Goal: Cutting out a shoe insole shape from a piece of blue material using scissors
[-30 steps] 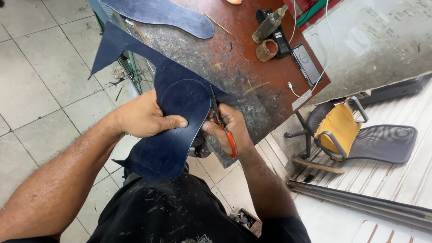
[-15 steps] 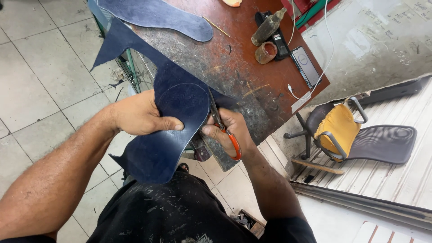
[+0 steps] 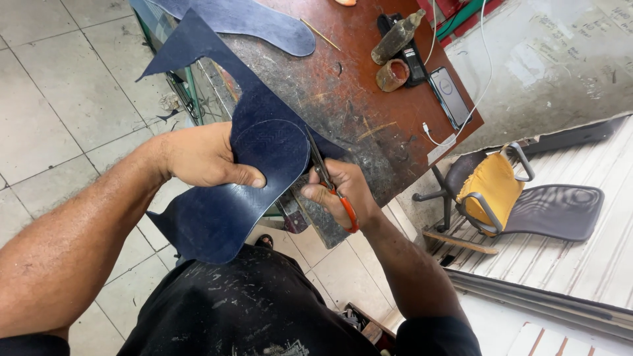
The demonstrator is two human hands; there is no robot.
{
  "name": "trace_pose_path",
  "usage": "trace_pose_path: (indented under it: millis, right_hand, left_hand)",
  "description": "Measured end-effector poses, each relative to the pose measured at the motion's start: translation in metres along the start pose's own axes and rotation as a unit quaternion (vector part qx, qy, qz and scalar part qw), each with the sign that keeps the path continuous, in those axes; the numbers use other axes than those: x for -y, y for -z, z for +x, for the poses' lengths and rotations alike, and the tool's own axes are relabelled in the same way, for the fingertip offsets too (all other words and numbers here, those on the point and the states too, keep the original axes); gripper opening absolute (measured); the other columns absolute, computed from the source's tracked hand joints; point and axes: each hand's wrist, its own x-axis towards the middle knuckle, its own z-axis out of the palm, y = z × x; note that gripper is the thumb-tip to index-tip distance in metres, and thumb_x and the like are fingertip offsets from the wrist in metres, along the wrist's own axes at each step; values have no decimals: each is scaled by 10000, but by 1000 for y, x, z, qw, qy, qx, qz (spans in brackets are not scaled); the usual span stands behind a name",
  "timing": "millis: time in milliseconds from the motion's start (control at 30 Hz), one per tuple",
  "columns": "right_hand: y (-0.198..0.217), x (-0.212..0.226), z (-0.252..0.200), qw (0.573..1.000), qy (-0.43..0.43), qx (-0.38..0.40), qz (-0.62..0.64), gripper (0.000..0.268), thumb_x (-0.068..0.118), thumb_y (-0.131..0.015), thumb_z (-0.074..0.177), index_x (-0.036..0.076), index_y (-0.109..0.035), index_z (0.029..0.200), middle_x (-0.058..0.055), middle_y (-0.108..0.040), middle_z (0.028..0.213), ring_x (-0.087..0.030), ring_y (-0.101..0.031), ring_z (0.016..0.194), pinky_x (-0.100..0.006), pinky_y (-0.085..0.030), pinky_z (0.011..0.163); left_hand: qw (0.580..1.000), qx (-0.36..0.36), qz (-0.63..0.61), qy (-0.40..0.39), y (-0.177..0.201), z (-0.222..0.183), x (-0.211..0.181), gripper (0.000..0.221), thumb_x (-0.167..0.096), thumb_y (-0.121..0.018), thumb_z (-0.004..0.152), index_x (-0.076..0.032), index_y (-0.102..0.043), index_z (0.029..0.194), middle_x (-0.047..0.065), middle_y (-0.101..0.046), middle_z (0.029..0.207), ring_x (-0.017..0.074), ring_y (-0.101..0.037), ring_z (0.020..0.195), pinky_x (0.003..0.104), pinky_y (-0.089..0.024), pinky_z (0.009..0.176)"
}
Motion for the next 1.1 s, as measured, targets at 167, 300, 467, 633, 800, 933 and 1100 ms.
trace_pose_path:
  millis: [167, 300, 467, 633, 800, 933, 1100]
  right_hand:
    - [3, 6, 8, 1000, 13, 20, 12, 235, 138, -830, 845, -26, -678, 917, -81, -571, 553, -105, -561, 509, -217, -436, 473]
    - [0, 11, 0, 999, 0, 31, 14, 197, 113, -806, 850, -27, -672, 886, -73, -553, 522, -102, -549, 478, -206, -427, 463]
    - [1, 16, 1, 999, 4, 41, -8, 175, 88, -802, 854, -21, -670, 893, -71, -553, 525, -104, -541, 473, -212, -420, 460]
    - [5, 22, 1, 998, 16, 53, -15, 236, 117, -833, 845, -36, -677, 934, -61, -563, 577, -97, -547, 535, -224, -427, 491]
    - [10, 20, -3, 998, 4, 50, -42, 157, 96, -803, 859, -3, -681, 859, -56, -542, 504, -94, -522, 454, -206, -403, 442]
    - [11, 23, -6, 997, 14, 66, -36, 241, 132, -839, 843, -27, -685, 938, -72, -587, 563, -97, -559, 522, -225, -439, 487]
    - [11, 20, -6, 997, 1, 63, -45, 187, 130, -809, 858, -7, -684, 882, -75, -567, 520, -116, -550, 464, -209, -424, 460]
  left_hand:
    - [1000, 18, 3, 19, 0, -3, 3, 289, -119, -844, 813, -107, -817, 1100, 60, -830, 1002, 158, -717, 874, 394, -609, 849]
    - [999, 28, -4, 28, -1, -5, 9, 291, -117, -853, 809, -117, -827, 1099, 47, -834, 1004, 139, -712, 877, 379, -610, 846]
    - [998, 38, 22, 54, 8, -9, 4, 263, -128, -860, 802, -103, -837, 1063, 56, -838, 970, 167, -734, 859, 397, -618, 840]
    - [993, 71, 41, 79, 4, -5, -36, 223, -132, -860, 798, -102, -845, 1019, 49, -846, 935, 167, -752, 841, 375, -629, 834]
    - [989, 84, 60, 104, 6, -3, -50, 232, -113, -889, 766, -93, -856, 995, 51, -851, 903, 165, -766, 819, 375, -640, 815]
    - [983, 92, 67, 147, 7, -2, -55, 255, -115, -879, 775, -60, -850, 1022, 91, -856, 954, 211, -778, 887, 400, -624, 879]
    - [975, 119, 80, 170, 7, 1, -48, 251, -124, -879, 783, -99, -853, 1031, 58, -856, 974, 194, -789, 920, 381, -621, 907]
